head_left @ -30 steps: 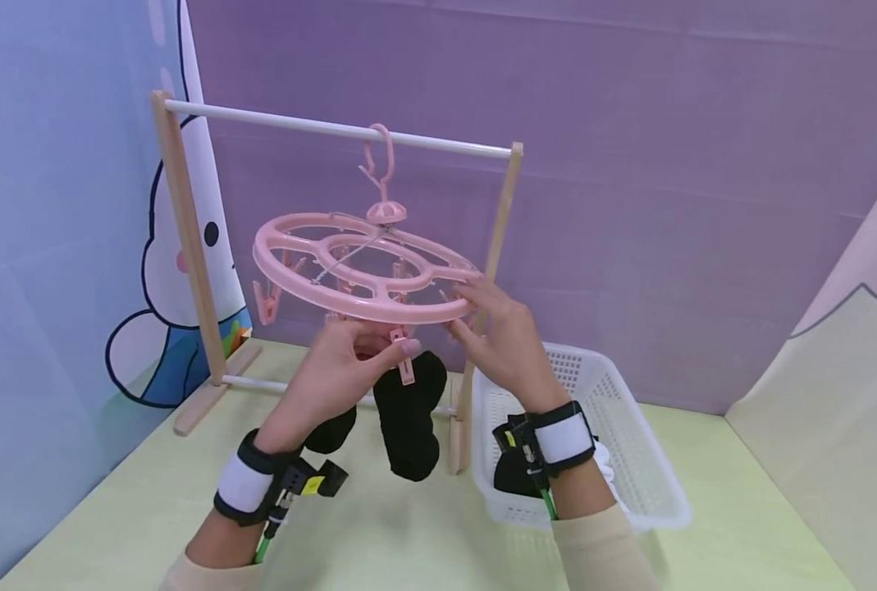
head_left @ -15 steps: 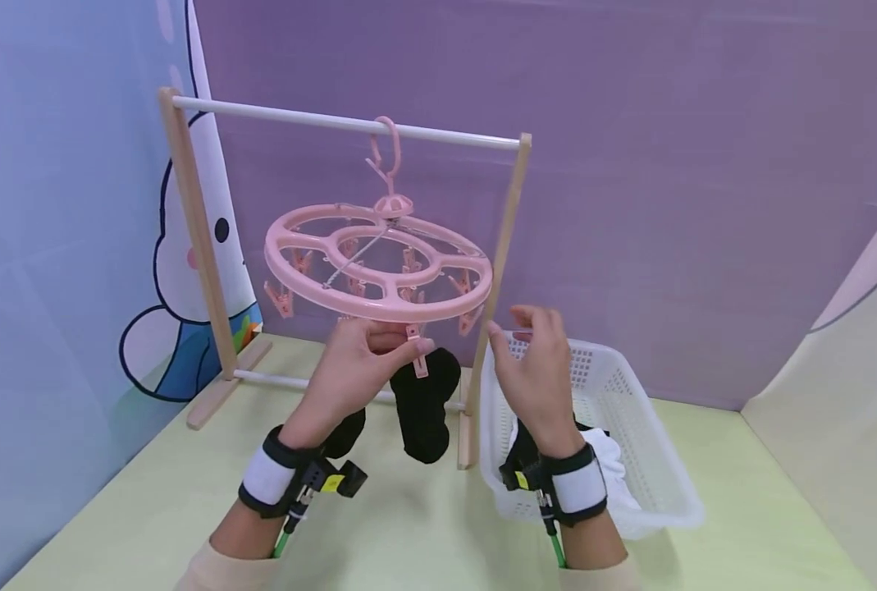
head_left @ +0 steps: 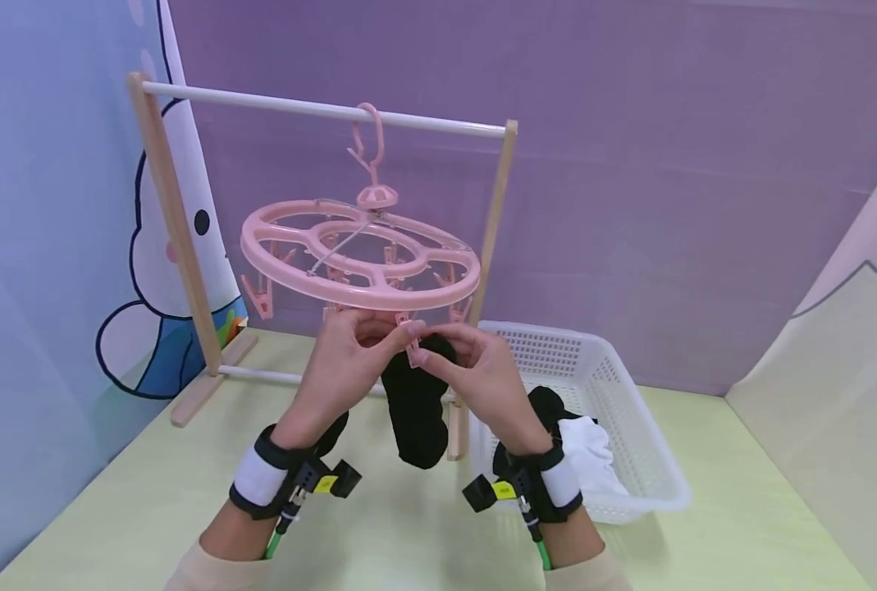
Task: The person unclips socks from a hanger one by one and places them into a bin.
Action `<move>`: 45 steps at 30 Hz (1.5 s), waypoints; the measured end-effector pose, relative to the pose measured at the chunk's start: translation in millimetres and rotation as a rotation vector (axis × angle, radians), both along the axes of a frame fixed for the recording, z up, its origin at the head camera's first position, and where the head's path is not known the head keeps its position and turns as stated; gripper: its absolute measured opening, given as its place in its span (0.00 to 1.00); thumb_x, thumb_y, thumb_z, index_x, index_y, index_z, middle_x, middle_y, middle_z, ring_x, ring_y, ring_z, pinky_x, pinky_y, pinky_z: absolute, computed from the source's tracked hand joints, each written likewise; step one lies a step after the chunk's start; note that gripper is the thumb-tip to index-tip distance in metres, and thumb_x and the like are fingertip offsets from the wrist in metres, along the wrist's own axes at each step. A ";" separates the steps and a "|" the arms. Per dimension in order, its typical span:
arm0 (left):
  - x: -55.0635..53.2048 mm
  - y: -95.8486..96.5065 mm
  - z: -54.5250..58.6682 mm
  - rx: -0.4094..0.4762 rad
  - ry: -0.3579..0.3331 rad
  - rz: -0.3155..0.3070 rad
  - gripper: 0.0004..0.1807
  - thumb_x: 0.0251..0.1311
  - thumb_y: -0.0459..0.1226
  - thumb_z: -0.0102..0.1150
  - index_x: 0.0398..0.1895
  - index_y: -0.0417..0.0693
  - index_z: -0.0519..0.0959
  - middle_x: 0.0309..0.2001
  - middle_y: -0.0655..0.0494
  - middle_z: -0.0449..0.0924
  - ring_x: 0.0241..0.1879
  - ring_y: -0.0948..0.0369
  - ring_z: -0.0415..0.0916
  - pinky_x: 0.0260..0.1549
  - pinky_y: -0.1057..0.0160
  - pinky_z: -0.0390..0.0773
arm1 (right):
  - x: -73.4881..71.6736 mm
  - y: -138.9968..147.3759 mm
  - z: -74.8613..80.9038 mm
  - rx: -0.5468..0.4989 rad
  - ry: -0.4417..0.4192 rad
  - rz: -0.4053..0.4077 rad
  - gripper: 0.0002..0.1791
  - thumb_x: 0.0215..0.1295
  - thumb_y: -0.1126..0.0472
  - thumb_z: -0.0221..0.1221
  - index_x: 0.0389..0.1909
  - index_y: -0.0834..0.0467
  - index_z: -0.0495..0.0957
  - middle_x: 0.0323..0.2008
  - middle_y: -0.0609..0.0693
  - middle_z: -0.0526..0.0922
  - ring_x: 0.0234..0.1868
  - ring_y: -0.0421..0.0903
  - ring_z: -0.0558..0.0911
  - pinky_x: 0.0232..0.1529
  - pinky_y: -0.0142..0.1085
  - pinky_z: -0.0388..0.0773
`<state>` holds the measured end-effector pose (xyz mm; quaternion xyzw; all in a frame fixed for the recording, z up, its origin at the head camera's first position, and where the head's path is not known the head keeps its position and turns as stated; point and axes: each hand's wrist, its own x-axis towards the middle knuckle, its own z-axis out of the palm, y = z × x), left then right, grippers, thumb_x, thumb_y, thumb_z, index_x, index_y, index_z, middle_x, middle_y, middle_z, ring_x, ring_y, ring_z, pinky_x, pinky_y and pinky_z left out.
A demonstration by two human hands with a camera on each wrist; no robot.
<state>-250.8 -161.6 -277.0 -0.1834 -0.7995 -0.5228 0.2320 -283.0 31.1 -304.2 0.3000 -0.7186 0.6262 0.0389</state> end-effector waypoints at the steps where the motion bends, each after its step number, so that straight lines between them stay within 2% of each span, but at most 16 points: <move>1: -0.5 0.3 0.1 -0.010 0.005 0.001 0.11 0.68 0.42 0.70 0.46 0.46 0.85 0.40 0.49 0.92 0.45 0.59 0.91 0.53 0.55 0.86 | 0.1 0.1 -0.2 -0.003 -0.003 -0.008 0.17 0.68 0.57 0.71 0.56 0.52 0.86 0.47 0.51 0.93 0.52 0.44 0.89 0.55 0.35 0.81; 5: -0.5 1.4 0.3 -0.030 0.030 -0.005 0.10 0.69 0.43 0.69 0.45 0.47 0.86 0.37 0.51 0.92 0.42 0.59 0.90 0.48 0.58 0.84 | -1.0 0.6 0.3 0.031 -0.016 -0.060 0.17 0.65 0.55 0.73 0.53 0.51 0.88 0.43 0.49 0.94 0.46 0.40 0.87 0.45 0.32 0.75; 8: 0.2 1.1 -1.5 -0.038 0.049 0.008 0.09 0.69 0.42 0.69 0.44 0.47 0.86 0.36 0.51 0.91 0.40 0.60 0.88 0.44 0.62 0.81 | -2.2 0.7 0.4 0.065 -0.031 -0.063 0.18 0.63 0.54 0.75 0.53 0.51 0.89 0.41 0.50 0.94 0.39 0.41 0.82 0.37 0.33 0.71; 12: 0.4 1.9 -5.1 -0.050 0.061 0.036 0.10 0.70 0.41 0.68 0.47 0.45 0.86 0.38 0.49 0.91 0.41 0.58 0.88 0.43 0.66 0.82 | -3.1 1.9 -1.1 0.076 -0.045 -0.033 0.18 0.61 0.56 0.76 0.53 0.51 0.88 0.38 0.50 0.93 0.35 0.43 0.79 0.36 0.33 0.71; 15: -1.0 4.8 -7.2 -0.056 0.063 0.043 0.11 0.70 0.40 0.67 0.48 0.44 0.86 0.39 0.48 0.91 0.40 0.57 0.88 0.41 0.66 0.81 | -2.8 4.8 -2.4 0.083 -0.041 -0.027 0.19 0.60 0.57 0.77 0.52 0.51 0.88 0.38 0.49 0.93 0.36 0.42 0.80 0.38 0.32 0.73; 20: -0.7 5.7 -8.0 -0.071 0.068 0.053 0.11 0.72 0.40 0.65 0.48 0.43 0.86 0.39 0.47 0.90 0.40 0.55 0.87 0.42 0.61 0.80 | -0.3 6.6 -0.8 0.128 -0.035 -0.010 0.21 0.59 0.58 0.77 0.54 0.50 0.87 0.45 0.47 0.92 0.39 0.43 0.82 0.43 0.33 0.78; 23: -0.8 5.2 -7.7 -0.068 0.064 0.053 0.10 0.73 0.40 0.64 0.48 0.43 0.86 0.38 0.47 0.90 0.40 0.55 0.87 0.44 0.58 0.80 | 1.2 7.7 1.4 0.185 -0.043 -0.016 0.21 0.58 0.57 0.78 0.53 0.48 0.87 0.45 0.46 0.92 0.39 0.43 0.83 0.41 0.34 0.77; 24: -0.6 4.5 -7.3 -0.066 0.065 0.055 0.10 0.73 0.40 0.64 0.47 0.43 0.86 0.38 0.47 0.90 0.40 0.55 0.86 0.45 0.58 0.80 | 1.6 8.3 2.2 0.212 -0.048 -0.022 0.20 0.58 0.56 0.78 0.52 0.48 0.88 0.44 0.45 0.92 0.38 0.43 0.83 0.40 0.34 0.76; 27: 1.6 1.5 -5.3 -0.064 0.076 0.064 0.09 0.73 0.40 0.63 0.45 0.43 0.87 0.35 0.48 0.89 0.37 0.57 0.85 0.42 0.60 0.79 | 3.2 13.2 5.8 0.306 -0.058 -0.031 0.12 0.58 0.55 0.77 0.43 0.48 0.90 0.29 0.44 0.88 0.30 0.42 0.78 0.32 0.32 0.69; 31: 3.7 -1.1 -1.6 -0.064 0.109 0.065 0.08 0.73 0.39 0.64 0.43 0.43 0.88 0.32 0.49 0.89 0.32 0.61 0.83 0.35 0.63 0.76 | 6.2 29.2 12.2 0.378 -0.064 -0.035 0.05 0.62 0.54 0.75 0.38 0.47 0.91 0.25 0.42 0.85 0.30 0.43 0.75 0.33 0.33 0.68; 33: 3.6 -1.7 0.1 -0.061 0.126 0.055 0.08 0.73 0.39 0.64 0.42 0.44 0.88 0.30 0.50 0.89 0.29 0.63 0.83 0.32 0.64 0.75 | 7.5 39.4 17.1 0.373 -0.064 -0.040 0.06 0.64 0.55 0.73 0.41 0.47 0.91 0.33 0.43 0.89 0.37 0.43 0.78 0.39 0.35 0.72; 38: 3.3 -2.9 1.8 -0.054 0.158 0.027 0.07 0.73 0.38 0.63 0.41 0.45 0.87 0.27 0.53 0.88 0.27 0.64 0.81 0.30 0.64 0.72 | 9.4 72.0 31.3 0.307 -0.030 -0.111 0.11 0.67 0.53 0.71 0.48 0.49 0.87 0.38 0.44 0.87 0.44 0.43 0.82 0.49 0.35 0.78; 40: 3.1 -3.2 1.2 -0.052 0.160 0.018 0.07 0.73 0.38 0.63 0.40 0.45 0.87 0.26 0.53 0.88 0.26 0.64 0.80 0.31 0.64 0.71 | 9.6 87.9 36.2 0.267 -0.029 -0.154 0.14 0.68 0.53 0.71 0.50 0.52 0.86 0.35 0.43 0.87 0.42 0.43 0.83 0.48 0.33 0.80; 41: 3.1 -3.3 0.8 -0.051 0.158 0.012 0.07 0.73 0.38 0.63 0.40 0.46 0.87 0.26 0.54 0.88 0.25 0.63 0.80 0.31 0.64 0.71 | 9.6 96.0 38.5 0.250 -0.028 -0.177 0.15 0.67 0.52 0.71 0.51 0.53 0.85 0.32 0.42 0.86 0.44 0.41 0.84 0.51 0.32 0.80; 45: 3.3 -6.0 0.1 -0.051 0.151 -0.006 0.07 0.74 0.38 0.63 0.39 0.47 0.87 0.25 0.54 0.88 0.24 0.63 0.79 0.31 0.64 0.70 | 7.5 126.3 48.6 0.267 -0.001 -0.253 0.19 0.69 0.50 0.70 0.54 0.56 0.83 0.23 0.40 0.79 0.34 0.38 0.78 0.45 0.30 0.77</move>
